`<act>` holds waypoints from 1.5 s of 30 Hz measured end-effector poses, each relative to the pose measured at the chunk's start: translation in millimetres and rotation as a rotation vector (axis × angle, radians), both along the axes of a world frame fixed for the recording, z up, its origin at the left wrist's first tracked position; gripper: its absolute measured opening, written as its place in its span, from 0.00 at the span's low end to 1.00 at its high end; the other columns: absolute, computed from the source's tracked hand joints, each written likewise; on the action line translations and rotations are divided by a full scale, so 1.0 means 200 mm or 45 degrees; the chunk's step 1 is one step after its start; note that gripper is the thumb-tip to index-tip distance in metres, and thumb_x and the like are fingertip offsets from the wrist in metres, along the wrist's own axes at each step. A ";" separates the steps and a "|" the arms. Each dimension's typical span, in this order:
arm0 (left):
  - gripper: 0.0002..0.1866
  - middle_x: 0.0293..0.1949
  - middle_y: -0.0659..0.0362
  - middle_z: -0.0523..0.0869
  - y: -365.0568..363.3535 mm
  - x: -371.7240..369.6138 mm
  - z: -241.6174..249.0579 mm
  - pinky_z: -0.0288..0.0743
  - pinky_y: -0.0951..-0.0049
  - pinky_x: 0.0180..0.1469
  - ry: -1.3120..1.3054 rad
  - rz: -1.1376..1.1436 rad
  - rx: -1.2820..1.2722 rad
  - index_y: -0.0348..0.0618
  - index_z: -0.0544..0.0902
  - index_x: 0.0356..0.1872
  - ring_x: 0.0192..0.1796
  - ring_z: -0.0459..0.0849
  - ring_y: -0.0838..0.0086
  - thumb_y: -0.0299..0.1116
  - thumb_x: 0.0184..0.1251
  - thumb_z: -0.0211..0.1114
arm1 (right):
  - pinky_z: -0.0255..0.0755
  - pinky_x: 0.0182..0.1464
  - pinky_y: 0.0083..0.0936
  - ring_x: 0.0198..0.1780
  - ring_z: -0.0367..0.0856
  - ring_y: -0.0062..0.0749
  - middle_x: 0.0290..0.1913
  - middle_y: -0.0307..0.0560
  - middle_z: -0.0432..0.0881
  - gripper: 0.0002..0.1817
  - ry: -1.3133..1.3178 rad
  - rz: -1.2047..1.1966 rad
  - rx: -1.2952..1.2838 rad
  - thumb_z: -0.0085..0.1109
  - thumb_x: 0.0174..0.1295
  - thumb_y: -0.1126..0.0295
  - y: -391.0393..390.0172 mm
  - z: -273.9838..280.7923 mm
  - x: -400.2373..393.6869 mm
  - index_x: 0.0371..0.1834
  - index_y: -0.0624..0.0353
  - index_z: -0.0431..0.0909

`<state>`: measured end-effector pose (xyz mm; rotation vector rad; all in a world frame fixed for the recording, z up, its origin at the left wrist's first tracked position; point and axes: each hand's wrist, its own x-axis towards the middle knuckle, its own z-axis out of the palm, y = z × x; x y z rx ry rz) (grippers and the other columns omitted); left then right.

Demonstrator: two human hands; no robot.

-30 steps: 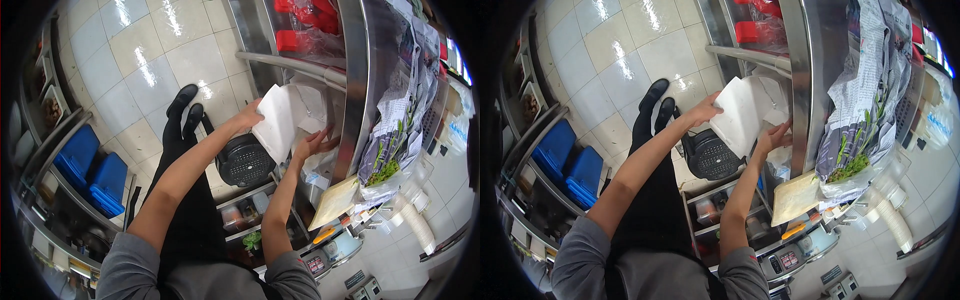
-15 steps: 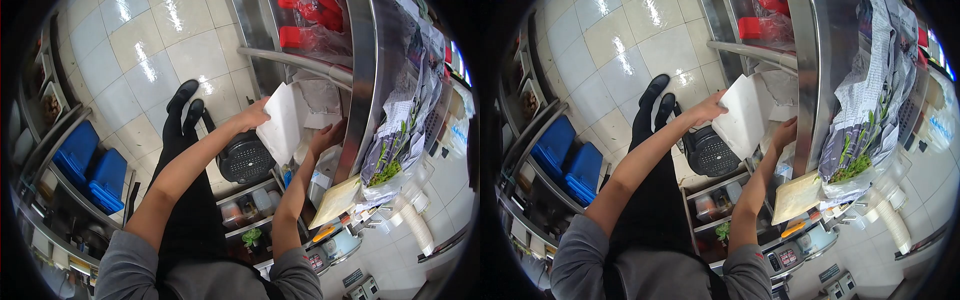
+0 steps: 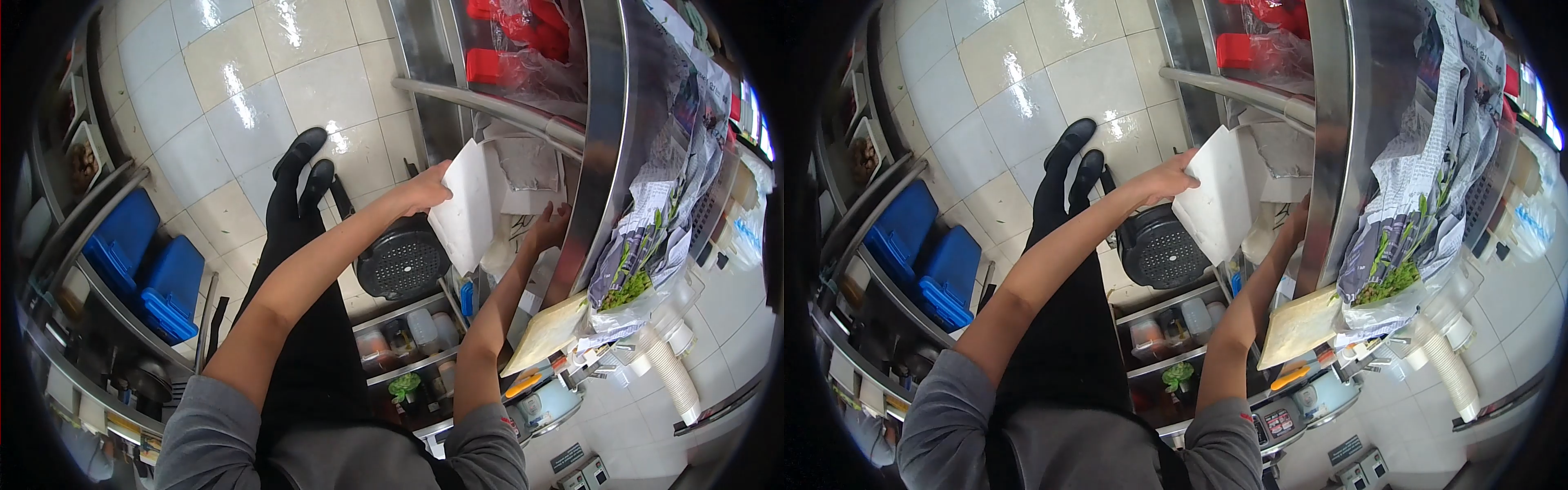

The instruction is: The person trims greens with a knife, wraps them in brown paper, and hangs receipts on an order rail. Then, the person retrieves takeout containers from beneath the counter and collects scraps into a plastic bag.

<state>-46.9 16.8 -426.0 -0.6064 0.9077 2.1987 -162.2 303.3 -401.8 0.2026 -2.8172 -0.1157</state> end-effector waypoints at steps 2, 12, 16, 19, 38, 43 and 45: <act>0.30 0.53 0.50 0.74 0.02 0.00 -0.03 0.75 0.66 0.45 0.028 -0.022 -0.030 0.46 0.62 0.63 0.55 0.73 0.65 0.22 0.56 0.55 | 0.67 0.48 0.40 0.46 0.76 0.50 0.44 0.53 0.79 0.14 0.056 -0.004 -0.005 0.61 0.55 0.71 -0.05 -0.01 0.00 0.45 0.59 0.74; 0.33 0.55 0.53 0.72 -0.01 0.00 0.08 0.73 0.65 0.42 -0.012 -0.108 0.003 0.51 0.55 0.67 0.53 0.72 0.66 0.27 0.59 0.54 | 0.64 0.50 0.39 0.48 0.74 0.47 0.45 0.57 0.76 0.15 0.121 0.220 0.027 0.55 0.58 0.74 -0.18 0.01 0.04 0.50 0.60 0.74; 0.33 0.53 0.50 0.72 0.00 -0.01 0.06 0.77 0.61 0.38 0.012 -0.076 0.023 0.48 0.54 0.66 0.51 0.75 0.62 0.23 0.56 0.50 | 0.67 0.47 0.38 0.44 0.76 0.46 0.43 0.57 0.78 0.13 0.185 0.219 -0.093 0.55 0.59 0.74 -0.15 0.01 0.05 0.47 0.60 0.75; 0.33 0.53 0.48 0.72 0.01 -0.01 0.04 0.79 0.58 0.37 0.034 -0.069 0.054 0.46 0.53 0.65 0.51 0.77 0.59 0.21 0.54 0.48 | 0.68 0.45 0.37 0.43 0.77 0.45 0.43 0.57 0.78 0.13 0.184 0.137 -0.240 0.58 0.58 0.73 -0.12 0.01 0.03 0.46 0.60 0.76; 0.38 0.60 0.49 0.71 0.06 -0.06 -0.13 0.68 0.51 0.56 -0.289 0.133 0.522 0.43 0.62 0.65 0.60 0.71 0.59 0.65 0.67 0.34 | 0.65 0.54 0.37 0.50 0.74 0.50 0.49 0.62 0.76 0.21 0.137 -0.046 -0.125 0.55 0.61 0.63 0.18 0.25 0.21 0.53 0.67 0.72; 0.29 0.55 0.52 0.76 0.09 -0.04 -0.15 0.69 0.65 0.58 -0.337 0.169 0.483 0.39 0.70 0.58 0.57 0.74 0.69 0.53 0.69 0.48 | 0.64 0.56 0.37 0.52 0.73 0.51 0.51 0.63 0.74 0.22 0.159 -0.055 -0.147 0.54 0.62 0.62 0.21 0.24 0.28 0.54 0.69 0.71; 0.27 0.55 0.53 0.76 0.10 -0.04 -0.19 0.70 0.65 0.57 -0.286 0.092 0.424 0.39 0.70 0.59 0.56 0.75 0.69 0.50 0.68 0.51 | 0.64 0.56 0.37 0.52 0.73 0.51 0.52 0.63 0.74 0.23 0.157 -0.068 -0.150 0.54 0.62 0.62 0.22 0.26 0.31 0.54 0.69 0.70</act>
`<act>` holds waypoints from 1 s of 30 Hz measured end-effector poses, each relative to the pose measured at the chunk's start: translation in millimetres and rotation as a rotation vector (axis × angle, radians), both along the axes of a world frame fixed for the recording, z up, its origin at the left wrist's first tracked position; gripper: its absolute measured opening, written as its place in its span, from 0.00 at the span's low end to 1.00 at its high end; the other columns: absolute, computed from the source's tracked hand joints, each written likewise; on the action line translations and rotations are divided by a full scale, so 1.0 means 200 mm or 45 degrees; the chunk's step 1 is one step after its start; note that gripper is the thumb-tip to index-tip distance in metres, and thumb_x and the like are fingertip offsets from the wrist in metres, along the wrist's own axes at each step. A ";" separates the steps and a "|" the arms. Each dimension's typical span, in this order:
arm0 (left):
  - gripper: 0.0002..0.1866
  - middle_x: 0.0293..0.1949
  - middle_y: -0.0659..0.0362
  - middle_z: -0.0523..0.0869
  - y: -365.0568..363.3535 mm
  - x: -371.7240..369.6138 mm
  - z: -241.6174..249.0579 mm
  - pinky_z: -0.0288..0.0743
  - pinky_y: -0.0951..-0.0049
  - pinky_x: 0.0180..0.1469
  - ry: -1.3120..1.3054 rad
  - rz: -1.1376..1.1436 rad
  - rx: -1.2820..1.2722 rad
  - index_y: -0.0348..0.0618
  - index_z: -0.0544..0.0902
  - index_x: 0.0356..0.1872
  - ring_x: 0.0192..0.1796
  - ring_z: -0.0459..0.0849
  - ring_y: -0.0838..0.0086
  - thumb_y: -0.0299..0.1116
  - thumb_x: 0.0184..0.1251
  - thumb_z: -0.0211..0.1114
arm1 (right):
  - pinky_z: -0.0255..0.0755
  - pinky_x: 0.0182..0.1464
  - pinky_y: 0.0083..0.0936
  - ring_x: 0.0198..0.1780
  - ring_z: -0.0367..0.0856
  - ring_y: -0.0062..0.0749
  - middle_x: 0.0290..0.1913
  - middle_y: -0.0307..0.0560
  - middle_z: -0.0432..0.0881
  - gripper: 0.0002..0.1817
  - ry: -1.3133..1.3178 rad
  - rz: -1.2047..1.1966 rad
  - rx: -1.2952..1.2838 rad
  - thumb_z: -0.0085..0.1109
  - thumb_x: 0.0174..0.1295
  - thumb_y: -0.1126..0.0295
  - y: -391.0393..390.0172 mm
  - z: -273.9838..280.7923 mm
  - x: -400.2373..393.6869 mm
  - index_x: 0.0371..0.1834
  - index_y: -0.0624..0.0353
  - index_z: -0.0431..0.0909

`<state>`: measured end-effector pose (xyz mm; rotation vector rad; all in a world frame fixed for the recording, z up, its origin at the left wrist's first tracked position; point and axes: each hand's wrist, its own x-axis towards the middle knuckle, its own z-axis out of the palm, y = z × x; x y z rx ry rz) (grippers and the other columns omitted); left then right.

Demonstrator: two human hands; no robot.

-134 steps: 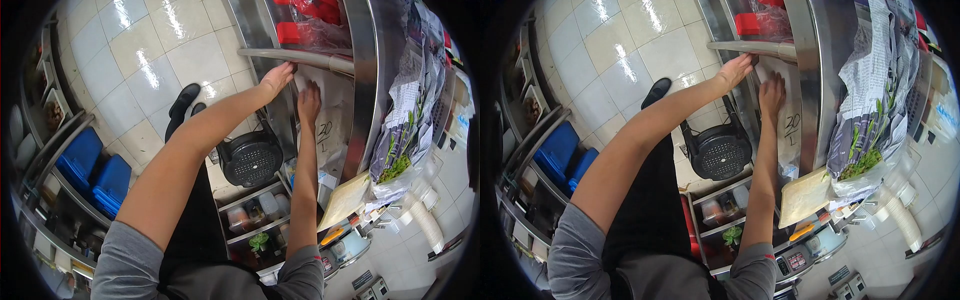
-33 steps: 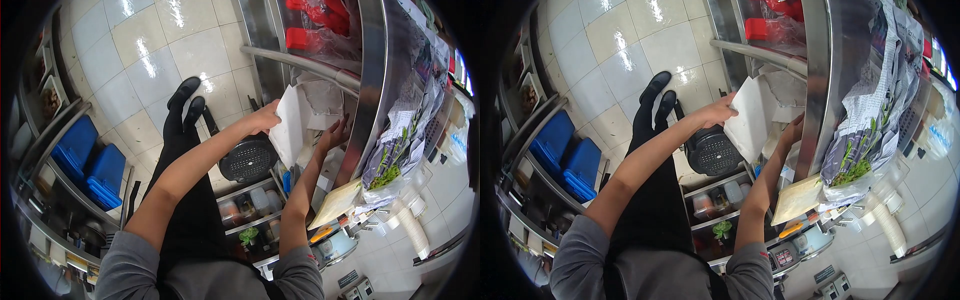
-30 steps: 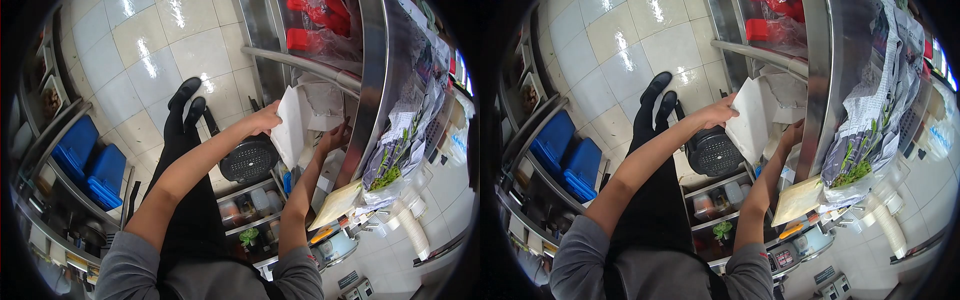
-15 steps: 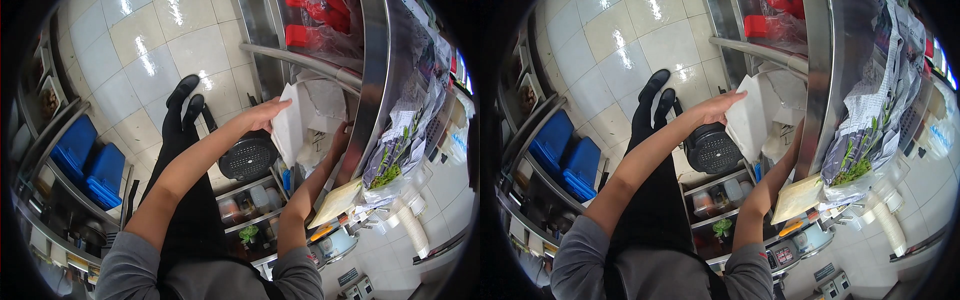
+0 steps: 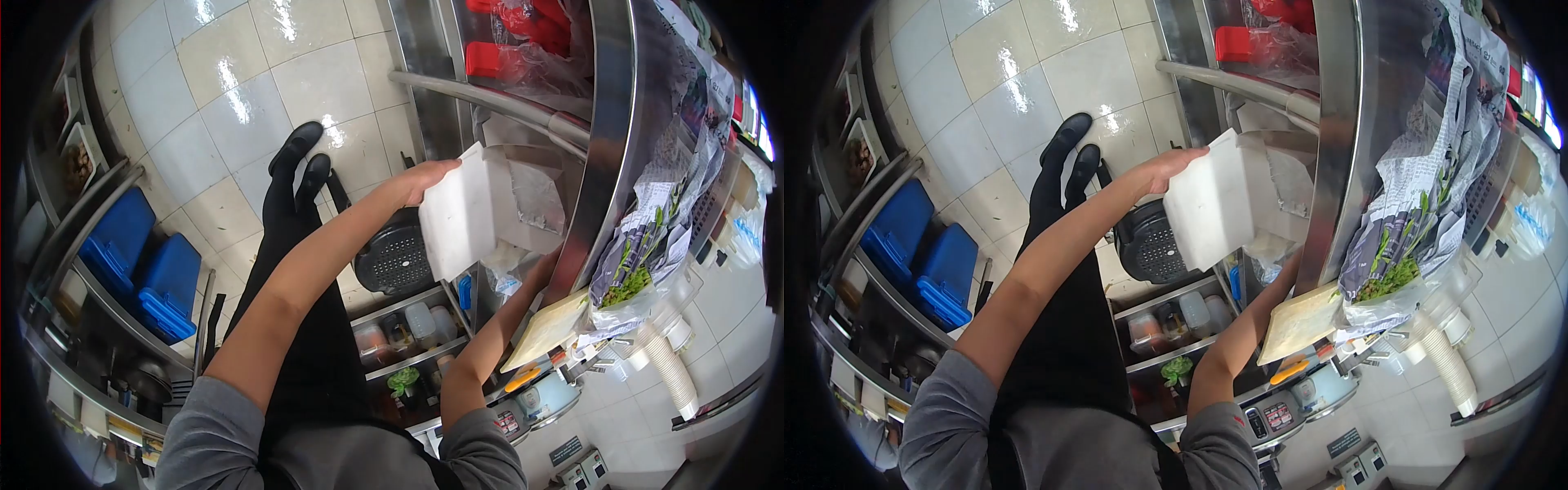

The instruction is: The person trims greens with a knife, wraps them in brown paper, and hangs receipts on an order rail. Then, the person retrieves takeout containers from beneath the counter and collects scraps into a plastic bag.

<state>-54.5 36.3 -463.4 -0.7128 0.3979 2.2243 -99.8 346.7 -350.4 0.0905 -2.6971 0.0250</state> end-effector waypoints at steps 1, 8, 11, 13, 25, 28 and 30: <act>0.26 0.54 0.54 0.76 0.00 0.00 -0.01 0.71 0.65 0.56 0.032 -0.034 -0.024 0.39 0.70 0.59 0.56 0.75 0.69 0.48 0.68 0.52 | 0.63 0.57 0.37 0.53 0.73 0.52 0.52 0.63 0.74 0.23 0.001 -0.003 -0.004 0.54 0.62 0.61 0.01 0.02 0.02 0.54 0.69 0.70; 0.26 0.50 0.55 0.78 -0.14 0.11 0.07 0.72 0.68 0.53 0.052 -0.102 -0.334 0.38 0.70 0.59 0.50 0.78 0.70 0.45 0.66 0.57 | 0.62 0.58 0.37 0.55 0.71 0.53 0.55 0.65 0.72 0.25 0.012 -0.053 -0.039 0.52 0.63 0.60 0.08 0.11 0.15 0.56 0.71 0.69; 0.23 0.47 0.57 0.80 -0.37 0.36 0.07 0.71 0.74 0.50 0.249 -0.078 -0.476 0.37 0.72 0.57 0.46 0.77 0.76 0.44 0.68 0.55 | 0.61 0.59 0.37 0.56 0.71 0.53 0.56 0.65 0.71 0.26 0.027 -0.098 -0.095 0.52 0.63 0.59 0.10 0.05 0.10 0.56 0.72 0.68; 0.21 0.42 0.59 0.81 -0.57 0.60 0.16 0.71 0.78 0.46 0.202 -0.036 -0.603 0.36 0.75 0.54 0.43 0.77 0.80 0.43 0.69 0.54 | 0.61 0.60 0.37 0.57 0.70 0.53 0.56 0.66 0.71 0.27 0.033 -0.134 -0.153 0.51 0.64 0.58 0.11 -0.07 -0.05 0.57 0.72 0.68; 0.17 0.43 0.62 0.82 -1.06 1.76 0.39 0.71 0.78 0.47 -0.505 0.430 -1.103 0.39 0.76 0.51 0.43 0.79 0.81 0.39 0.69 0.56 | 0.47 0.66 0.49 0.65 0.56 0.63 0.65 0.70 0.57 0.36 0.410 -0.207 -0.088 0.54 0.61 0.56 -0.02 -0.60 -0.74 0.65 0.69 0.56; 0.17 0.43 0.63 0.82 -1.03 1.86 0.38 0.72 0.78 0.47 -0.616 0.541 -1.085 0.40 0.76 0.52 0.43 0.79 0.80 0.39 0.68 0.56 | 0.44 0.67 0.52 0.67 0.52 0.64 0.67 0.69 0.56 0.37 0.511 0.010 -0.061 0.56 0.60 0.56 -0.57 -0.48 -0.38 0.66 0.67 0.55; 0.17 0.44 0.63 0.82 -1.01 1.84 0.42 0.72 0.77 0.48 -0.599 0.595 -1.084 0.41 0.76 0.52 0.44 0.80 0.79 0.39 0.68 0.56 | 0.41 0.65 0.64 0.70 0.44 0.63 0.71 0.65 0.43 0.46 -0.112 0.065 0.180 0.60 0.55 0.53 -0.69 -0.55 -0.11 0.71 0.63 0.45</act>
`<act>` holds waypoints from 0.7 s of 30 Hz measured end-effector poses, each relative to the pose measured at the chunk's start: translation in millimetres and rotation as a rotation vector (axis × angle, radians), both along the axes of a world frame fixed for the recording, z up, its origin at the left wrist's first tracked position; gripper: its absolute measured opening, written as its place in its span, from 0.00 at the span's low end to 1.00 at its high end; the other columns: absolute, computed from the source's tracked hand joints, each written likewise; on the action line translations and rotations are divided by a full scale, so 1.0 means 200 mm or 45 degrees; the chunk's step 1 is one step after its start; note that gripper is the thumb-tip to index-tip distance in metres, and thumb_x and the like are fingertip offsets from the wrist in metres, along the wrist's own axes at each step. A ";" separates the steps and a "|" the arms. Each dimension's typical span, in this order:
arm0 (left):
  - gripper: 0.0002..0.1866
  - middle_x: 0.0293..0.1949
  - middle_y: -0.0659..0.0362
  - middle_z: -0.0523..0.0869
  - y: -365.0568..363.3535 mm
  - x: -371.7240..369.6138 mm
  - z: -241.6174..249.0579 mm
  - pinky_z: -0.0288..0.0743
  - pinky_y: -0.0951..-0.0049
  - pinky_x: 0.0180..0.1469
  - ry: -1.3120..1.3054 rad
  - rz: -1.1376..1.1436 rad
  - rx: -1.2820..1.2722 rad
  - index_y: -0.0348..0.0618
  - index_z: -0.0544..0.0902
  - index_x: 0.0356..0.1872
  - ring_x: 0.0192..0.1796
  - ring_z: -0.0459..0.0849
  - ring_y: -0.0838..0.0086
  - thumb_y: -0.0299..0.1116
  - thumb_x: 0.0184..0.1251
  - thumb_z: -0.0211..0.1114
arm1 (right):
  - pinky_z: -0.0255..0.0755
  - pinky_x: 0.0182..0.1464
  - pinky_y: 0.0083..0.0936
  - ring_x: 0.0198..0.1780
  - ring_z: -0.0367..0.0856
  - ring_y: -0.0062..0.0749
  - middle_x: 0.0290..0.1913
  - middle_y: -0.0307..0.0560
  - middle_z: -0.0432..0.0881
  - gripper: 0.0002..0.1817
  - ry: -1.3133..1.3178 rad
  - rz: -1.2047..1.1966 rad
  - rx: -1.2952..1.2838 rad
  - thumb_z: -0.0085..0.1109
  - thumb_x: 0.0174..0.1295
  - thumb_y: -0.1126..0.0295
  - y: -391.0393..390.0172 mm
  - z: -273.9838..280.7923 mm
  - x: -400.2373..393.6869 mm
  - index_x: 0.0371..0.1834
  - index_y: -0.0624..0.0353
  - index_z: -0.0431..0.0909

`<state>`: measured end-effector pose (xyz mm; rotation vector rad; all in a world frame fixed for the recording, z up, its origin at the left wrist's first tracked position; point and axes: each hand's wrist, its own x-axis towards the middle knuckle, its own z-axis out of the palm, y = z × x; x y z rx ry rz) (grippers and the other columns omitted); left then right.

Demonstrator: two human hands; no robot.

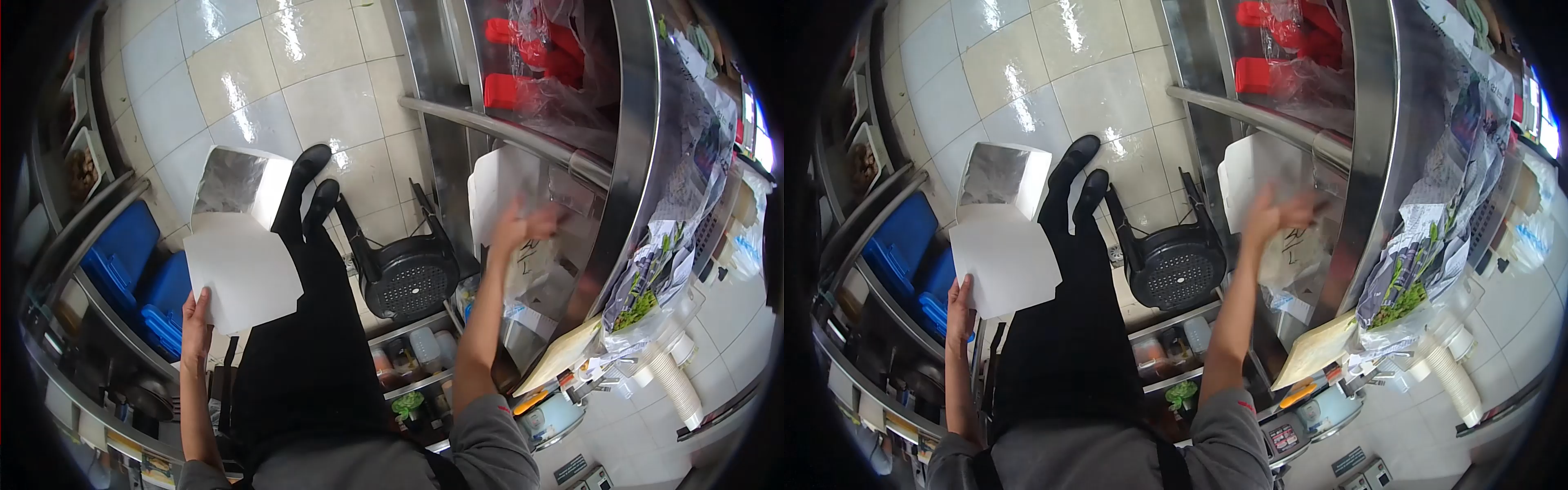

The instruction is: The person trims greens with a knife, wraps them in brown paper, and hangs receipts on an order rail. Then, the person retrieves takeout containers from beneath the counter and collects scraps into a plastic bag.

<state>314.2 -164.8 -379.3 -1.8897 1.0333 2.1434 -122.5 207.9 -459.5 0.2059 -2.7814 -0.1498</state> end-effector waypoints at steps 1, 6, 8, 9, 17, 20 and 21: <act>0.17 0.44 0.62 0.82 0.00 0.02 0.01 0.72 0.77 0.48 -0.008 0.020 0.005 0.41 0.76 0.52 0.44 0.80 0.79 0.39 0.68 0.56 | 0.41 0.63 0.67 0.71 0.43 0.62 0.71 0.64 0.42 0.48 -0.246 0.126 0.026 0.61 0.53 0.54 -0.19 0.06 0.14 0.71 0.60 0.43; 0.17 0.46 0.61 0.82 0.05 0.03 0.05 0.73 0.77 0.49 0.001 0.157 0.008 0.40 0.75 0.53 0.45 0.80 0.79 0.38 0.69 0.56 | 0.52 0.60 0.66 0.71 0.47 0.61 0.72 0.59 0.46 0.45 -0.659 0.037 0.441 0.58 0.50 0.68 -0.28 0.00 0.23 0.72 0.54 0.43; 0.17 0.46 0.61 0.82 0.06 0.08 0.04 0.73 0.76 0.49 -0.001 0.193 -0.009 0.39 0.74 0.54 0.45 0.80 0.78 0.38 0.69 0.56 | 0.54 0.62 0.60 0.69 0.51 0.60 0.71 0.58 0.50 0.43 -0.639 0.110 0.165 0.55 0.51 0.71 -0.14 -0.06 0.10 0.72 0.53 0.45; 0.18 0.46 0.61 0.82 0.08 0.10 0.05 0.73 0.76 0.49 -0.003 0.212 -0.010 0.39 0.74 0.54 0.45 0.80 0.78 0.38 0.69 0.56 | 0.56 0.63 0.57 0.69 0.53 0.60 0.70 0.58 0.52 0.42 -0.628 0.145 0.033 0.53 0.52 0.72 -0.07 -0.09 0.03 0.72 0.53 0.45; 0.18 0.45 0.59 0.81 0.17 0.20 0.22 0.71 0.76 0.49 -0.295 -0.067 -0.364 0.35 0.73 0.54 0.44 0.78 0.78 0.36 0.69 0.55 | 0.49 0.70 0.38 0.69 0.54 0.48 0.67 0.56 0.60 0.39 -0.713 0.161 0.151 0.58 0.48 0.63 0.08 -0.16 -0.30 0.67 0.62 0.58; 0.30 0.64 0.50 0.65 0.17 0.15 0.47 0.55 0.71 0.66 -0.207 -0.187 -0.986 0.37 0.59 0.66 0.65 0.63 0.69 0.31 0.64 0.59 | 0.47 0.70 0.44 0.73 0.45 0.50 0.72 0.54 0.49 0.49 -0.523 0.342 0.091 0.64 0.48 0.49 0.15 -0.19 -0.15 0.71 0.56 0.49; 0.34 0.68 0.49 0.60 0.15 0.13 0.57 0.50 0.70 0.69 -0.078 -0.152 -1.202 0.38 0.56 0.68 0.70 0.57 0.67 0.29 0.63 0.60 | 0.49 0.69 0.44 0.72 0.45 0.52 0.72 0.57 0.49 0.50 -0.654 0.158 0.007 0.65 0.49 0.49 -0.07 0.04 0.01 0.71 0.56 0.48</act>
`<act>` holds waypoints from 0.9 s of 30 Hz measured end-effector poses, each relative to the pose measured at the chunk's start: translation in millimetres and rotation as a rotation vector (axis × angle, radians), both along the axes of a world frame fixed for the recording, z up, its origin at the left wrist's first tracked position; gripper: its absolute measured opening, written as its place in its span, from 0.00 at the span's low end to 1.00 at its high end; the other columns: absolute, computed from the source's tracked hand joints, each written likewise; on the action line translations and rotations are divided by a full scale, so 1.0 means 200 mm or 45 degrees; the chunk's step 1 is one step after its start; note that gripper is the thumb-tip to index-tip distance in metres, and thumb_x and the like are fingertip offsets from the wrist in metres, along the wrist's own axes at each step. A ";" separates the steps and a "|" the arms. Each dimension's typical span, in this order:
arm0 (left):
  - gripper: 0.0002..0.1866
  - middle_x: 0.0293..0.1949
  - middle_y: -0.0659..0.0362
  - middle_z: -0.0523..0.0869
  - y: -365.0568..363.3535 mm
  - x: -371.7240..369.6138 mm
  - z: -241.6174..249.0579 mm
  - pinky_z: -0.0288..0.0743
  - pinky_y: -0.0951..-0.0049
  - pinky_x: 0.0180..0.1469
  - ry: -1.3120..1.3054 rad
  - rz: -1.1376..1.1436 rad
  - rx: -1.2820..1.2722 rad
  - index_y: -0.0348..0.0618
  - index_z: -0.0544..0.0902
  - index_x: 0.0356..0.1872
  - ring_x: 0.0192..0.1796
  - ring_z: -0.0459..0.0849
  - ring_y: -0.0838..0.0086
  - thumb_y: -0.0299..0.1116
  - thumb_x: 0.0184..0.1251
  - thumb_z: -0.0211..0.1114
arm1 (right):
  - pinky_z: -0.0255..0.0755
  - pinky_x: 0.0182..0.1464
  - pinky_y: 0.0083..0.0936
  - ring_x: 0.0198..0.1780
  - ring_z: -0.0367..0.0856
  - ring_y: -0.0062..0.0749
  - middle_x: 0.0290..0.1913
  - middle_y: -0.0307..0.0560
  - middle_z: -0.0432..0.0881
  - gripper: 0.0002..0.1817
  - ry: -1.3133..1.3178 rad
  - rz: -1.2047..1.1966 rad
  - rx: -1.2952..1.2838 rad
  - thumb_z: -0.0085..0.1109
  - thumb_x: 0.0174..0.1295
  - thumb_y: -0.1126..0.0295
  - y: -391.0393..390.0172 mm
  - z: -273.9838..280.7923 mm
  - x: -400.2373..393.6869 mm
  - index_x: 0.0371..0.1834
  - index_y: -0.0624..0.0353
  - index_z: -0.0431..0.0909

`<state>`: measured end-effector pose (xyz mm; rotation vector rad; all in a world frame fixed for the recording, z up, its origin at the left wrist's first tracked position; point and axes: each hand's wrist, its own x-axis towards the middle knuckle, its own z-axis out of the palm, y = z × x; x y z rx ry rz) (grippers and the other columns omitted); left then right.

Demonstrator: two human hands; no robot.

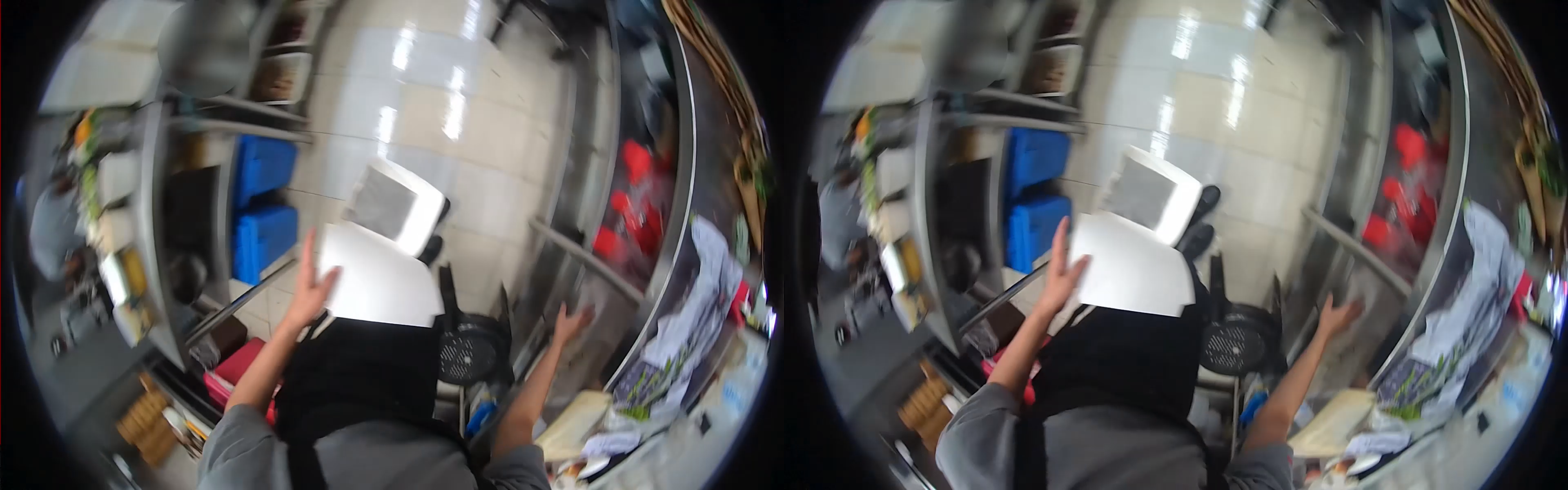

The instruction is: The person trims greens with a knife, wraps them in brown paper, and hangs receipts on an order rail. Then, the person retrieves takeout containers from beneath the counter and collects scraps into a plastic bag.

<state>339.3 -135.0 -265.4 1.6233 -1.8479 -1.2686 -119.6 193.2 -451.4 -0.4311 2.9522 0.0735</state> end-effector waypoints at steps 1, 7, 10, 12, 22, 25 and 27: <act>0.36 0.69 0.50 0.57 -0.01 0.04 0.09 0.48 0.70 0.69 0.064 -0.033 0.077 0.39 0.53 0.69 0.71 0.54 0.67 0.29 0.61 0.62 | 0.51 0.68 0.45 0.72 0.46 0.54 0.71 0.62 0.49 0.49 -0.054 -0.021 -0.034 0.65 0.49 0.52 -0.08 0.07 0.12 0.71 0.55 0.48; 0.31 0.65 0.53 0.68 -0.05 0.29 0.78 0.58 0.68 0.66 0.361 -0.269 0.122 0.45 0.66 0.65 0.67 0.64 0.64 0.30 0.58 0.65 | 0.49 0.68 0.42 0.70 0.47 0.61 0.68 0.72 0.46 0.46 -0.617 0.377 -0.377 0.66 0.48 0.66 -0.17 -0.12 0.76 0.70 0.56 0.51; 0.19 0.51 0.55 0.81 -0.09 0.54 1.07 0.66 0.68 0.57 0.009 0.017 -0.107 0.47 0.79 0.53 0.53 0.75 0.65 0.28 0.57 0.64 | 0.51 0.68 0.41 0.67 0.52 0.60 0.65 0.70 0.53 0.43 -1.000 0.546 -0.211 0.67 0.47 0.67 -0.29 0.00 1.02 0.67 0.63 0.55; 0.14 0.41 0.57 0.84 -0.10 0.71 1.33 0.70 0.71 0.50 0.061 0.219 -0.395 0.44 0.82 0.45 0.44 0.78 0.69 0.20 0.58 0.59 | 0.56 0.65 0.38 0.65 0.60 0.55 0.62 0.69 0.62 0.37 -1.181 0.663 -0.099 0.65 0.50 0.66 -0.38 0.09 1.13 0.63 0.67 0.61; 0.17 0.27 0.56 0.85 0.18 1.84 2.25 0.74 0.78 0.41 -0.138 0.783 -1.296 0.35 0.76 0.54 0.32 0.84 0.76 0.19 0.66 0.46 | 0.78 0.37 0.29 0.34 0.82 0.36 0.34 0.56 0.80 0.23 -1.490 0.970 -0.405 0.56 0.58 0.69 -1.41 0.19 1.49 0.56 0.67 0.69; 0.15 0.25 0.52 0.85 0.28 2.14 2.35 0.74 0.78 0.39 -0.135 1.071 -1.392 0.30 0.78 0.45 0.30 0.83 0.76 0.29 0.73 0.43 | 0.77 0.35 0.27 0.33 0.81 0.33 0.32 0.51 0.79 0.18 -1.765 1.064 -0.665 0.46 0.64 0.73 -1.96 0.87 2.02 0.56 0.69 0.67; 0.16 0.24 0.51 0.85 0.26 2.38 2.36 0.74 0.78 0.38 -0.207 1.111 -1.316 0.29 0.78 0.42 0.30 0.83 0.76 0.31 0.74 0.45 | 0.75 0.36 0.23 0.34 0.81 0.31 0.33 0.50 0.80 0.18 -1.658 1.388 -0.713 0.49 0.63 0.72 -2.20 1.13 2.34 0.56 0.65 0.69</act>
